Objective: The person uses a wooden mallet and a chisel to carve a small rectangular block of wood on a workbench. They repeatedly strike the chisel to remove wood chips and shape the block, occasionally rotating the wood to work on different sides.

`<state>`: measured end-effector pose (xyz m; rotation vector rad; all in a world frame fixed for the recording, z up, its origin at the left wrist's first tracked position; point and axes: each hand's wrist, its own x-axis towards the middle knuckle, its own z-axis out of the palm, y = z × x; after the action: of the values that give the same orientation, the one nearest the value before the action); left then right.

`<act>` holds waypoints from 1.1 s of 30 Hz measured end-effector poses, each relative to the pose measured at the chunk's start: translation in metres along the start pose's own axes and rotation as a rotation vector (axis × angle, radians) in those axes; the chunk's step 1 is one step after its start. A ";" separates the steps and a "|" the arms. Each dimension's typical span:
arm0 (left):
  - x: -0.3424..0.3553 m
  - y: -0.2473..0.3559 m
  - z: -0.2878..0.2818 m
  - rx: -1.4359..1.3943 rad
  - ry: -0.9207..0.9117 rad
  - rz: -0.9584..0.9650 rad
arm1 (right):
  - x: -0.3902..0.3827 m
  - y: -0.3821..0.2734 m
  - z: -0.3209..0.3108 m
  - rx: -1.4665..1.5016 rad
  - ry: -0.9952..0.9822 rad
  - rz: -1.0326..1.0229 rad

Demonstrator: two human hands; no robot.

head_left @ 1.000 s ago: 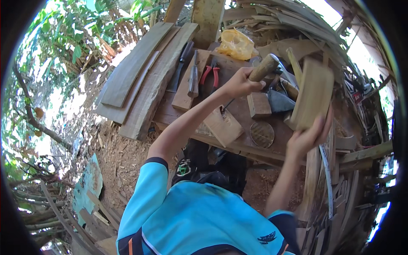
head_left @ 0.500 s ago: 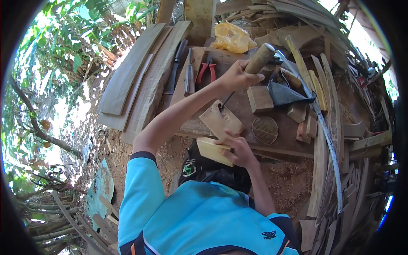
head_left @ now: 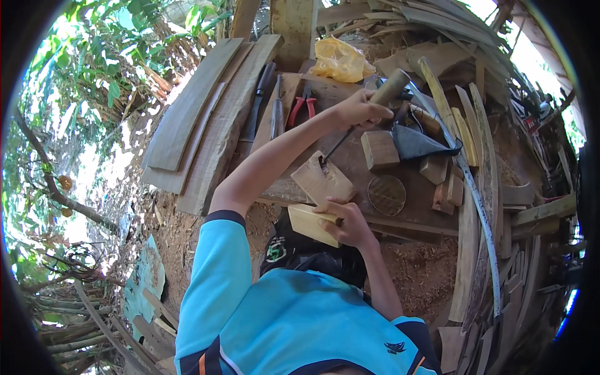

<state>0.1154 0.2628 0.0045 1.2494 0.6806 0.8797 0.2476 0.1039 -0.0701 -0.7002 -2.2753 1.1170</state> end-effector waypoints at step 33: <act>-0.056 -0.004 0.026 0.322 0.300 0.433 | 0.075 -0.124 -0.204 -0.546 0.536 -0.368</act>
<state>0.1087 0.2012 0.0042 1.6052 0.8270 1.3733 0.2938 0.2003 0.1561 -0.6405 -2.1023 0.1000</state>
